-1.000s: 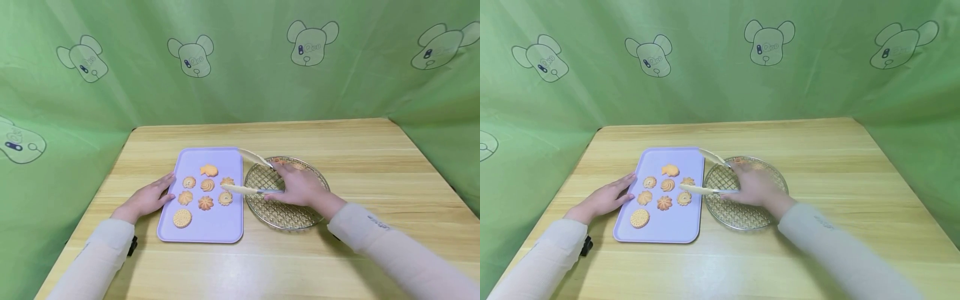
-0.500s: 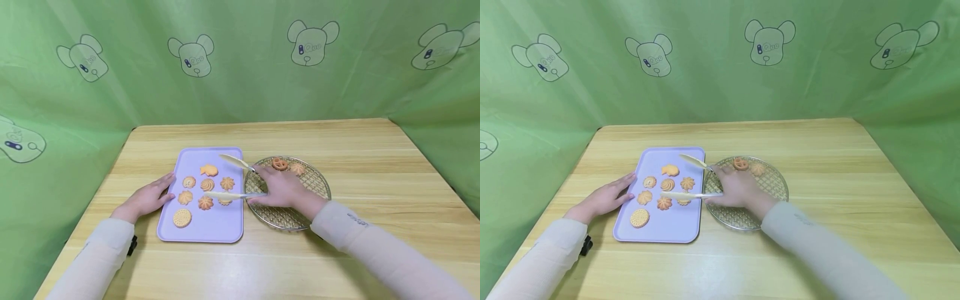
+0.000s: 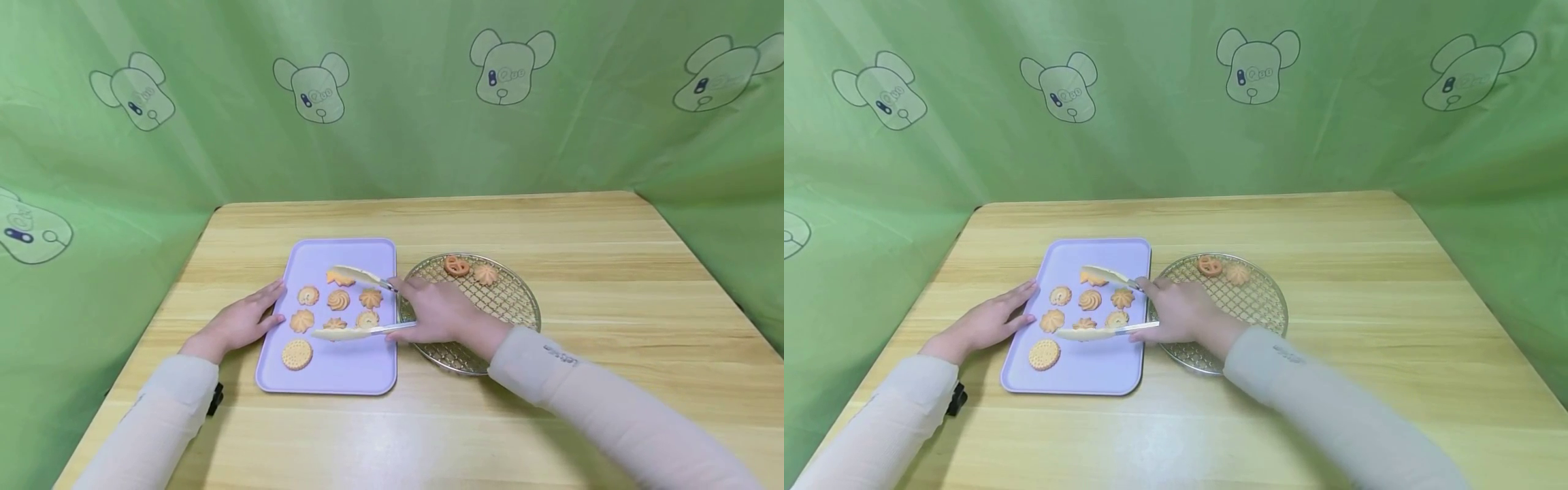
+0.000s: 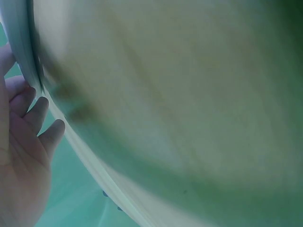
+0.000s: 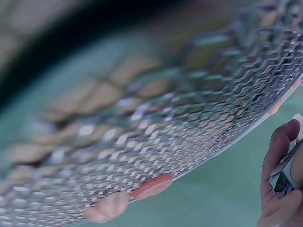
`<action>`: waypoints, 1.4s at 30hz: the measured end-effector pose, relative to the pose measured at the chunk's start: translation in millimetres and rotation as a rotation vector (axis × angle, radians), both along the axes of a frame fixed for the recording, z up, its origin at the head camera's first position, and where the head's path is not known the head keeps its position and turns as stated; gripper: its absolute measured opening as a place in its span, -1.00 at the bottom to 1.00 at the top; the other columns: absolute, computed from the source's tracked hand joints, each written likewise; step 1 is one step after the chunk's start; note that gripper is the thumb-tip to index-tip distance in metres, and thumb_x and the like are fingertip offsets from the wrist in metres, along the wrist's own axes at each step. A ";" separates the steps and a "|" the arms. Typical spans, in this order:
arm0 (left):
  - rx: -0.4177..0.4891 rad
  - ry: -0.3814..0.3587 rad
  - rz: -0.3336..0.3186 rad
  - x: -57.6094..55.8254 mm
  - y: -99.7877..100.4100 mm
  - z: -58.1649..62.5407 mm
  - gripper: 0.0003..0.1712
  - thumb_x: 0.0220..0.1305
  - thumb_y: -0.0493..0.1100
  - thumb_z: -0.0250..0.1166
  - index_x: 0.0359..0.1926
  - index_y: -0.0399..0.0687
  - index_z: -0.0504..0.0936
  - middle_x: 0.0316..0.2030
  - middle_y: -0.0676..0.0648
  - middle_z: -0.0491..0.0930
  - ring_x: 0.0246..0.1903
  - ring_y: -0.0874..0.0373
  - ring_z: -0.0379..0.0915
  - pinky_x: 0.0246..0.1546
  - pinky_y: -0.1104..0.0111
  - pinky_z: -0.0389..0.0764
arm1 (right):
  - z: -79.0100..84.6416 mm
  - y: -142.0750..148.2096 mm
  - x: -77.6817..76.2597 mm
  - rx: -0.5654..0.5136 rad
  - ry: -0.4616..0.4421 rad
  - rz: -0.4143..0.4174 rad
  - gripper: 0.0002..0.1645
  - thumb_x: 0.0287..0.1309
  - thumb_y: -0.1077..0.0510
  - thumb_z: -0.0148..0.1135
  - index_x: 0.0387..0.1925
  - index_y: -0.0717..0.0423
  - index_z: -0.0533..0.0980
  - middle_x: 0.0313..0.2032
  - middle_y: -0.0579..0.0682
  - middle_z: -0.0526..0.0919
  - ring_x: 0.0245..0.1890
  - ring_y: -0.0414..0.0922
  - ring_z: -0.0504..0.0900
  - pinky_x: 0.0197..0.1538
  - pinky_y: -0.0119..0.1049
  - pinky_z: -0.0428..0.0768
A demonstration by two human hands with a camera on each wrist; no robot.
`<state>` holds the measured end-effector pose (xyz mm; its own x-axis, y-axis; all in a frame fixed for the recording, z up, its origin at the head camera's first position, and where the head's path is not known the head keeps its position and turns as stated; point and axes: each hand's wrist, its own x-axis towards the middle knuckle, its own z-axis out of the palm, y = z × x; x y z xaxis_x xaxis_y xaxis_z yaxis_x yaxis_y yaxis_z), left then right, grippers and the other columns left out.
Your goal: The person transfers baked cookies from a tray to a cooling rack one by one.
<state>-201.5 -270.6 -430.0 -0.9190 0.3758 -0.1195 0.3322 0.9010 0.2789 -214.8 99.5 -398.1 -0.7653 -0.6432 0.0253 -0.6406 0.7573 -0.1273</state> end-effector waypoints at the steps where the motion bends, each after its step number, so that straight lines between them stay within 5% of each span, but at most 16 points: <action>1: 0.000 0.001 0.000 -0.1 0.1 0.1 -0.26 0.42 0.06 0.07 0.46 -0.18 0.07 0.45 -0.17 -0.01 0.37 -0.16 -0.01 0.31 -0.01 0.13 | 0.6 -2.2 0.7 0.003 0.006 0.012 0.28 -0.18 -0.64 0.12 0.40 0.10 0.19 0.13 0.23 0.50 -0.11 0.14 0.62 -0.31 -0.06 0.66; 24: 0.003 -0.003 0.000 -0.1 -0.1 0.6 -0.25 0.43 0.06 0.06 0.46 -0.19 0.07 0.44 -0.18 -0.01 0.36 -0.18 0.00 0.31 -0.03 0.13 | 3.5 -37.1 20.3 0.008 -0.005 0.210 0.05 -0.07 -0.55 0.15 0.28 0.06 0.40 0.02 0.04 0.62 -0.18 -0.11 0.66 -0.31 -0.25 0.63; 32: 0.004 -0.011 0.010 1.1 1.0 2.2 -0.26 0.43 0.07 0.06 0.46 -0.18 0.08 0.45 -0.17 -0.01 0.36 -0.18 0.00 0.30 -0.03 0.13 | 5.3 -44.2 24.5 0.037 0.005 0.243 -0.01 -0.03 -0.54 0.14 0.26 0.03 0.43 -0.29 -0.12 0.64 -0.54 -0.29 0.47 -0.55 -0.38 0.47; 42: -0.004 -0.010 0.010 1.0 1.3 1.4 -0.26 0.43 0.07 0.05 0.46 -0.18 0.07 0.45 -0.17 -0.02 0.36 -0.19 -0.01 0.30 -0.04 0.13 | 5.0 -52.2 26.5 0.074 -0.008 0.248 -0.05 0.01 -0.52 0.11 0.27 -0.01 0.43 -0.19 -0.07 0.66 -0.48 -0.24 0.54 -0.53 -0.33 0.53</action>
<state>-200.5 -269.3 -428.6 -0.9215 0.3660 -0.1303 0.3202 0.9054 0.2788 -188.3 47.3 -393.2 -0.5839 -0.8111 -0.0343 -0.8071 0.5845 -0.0830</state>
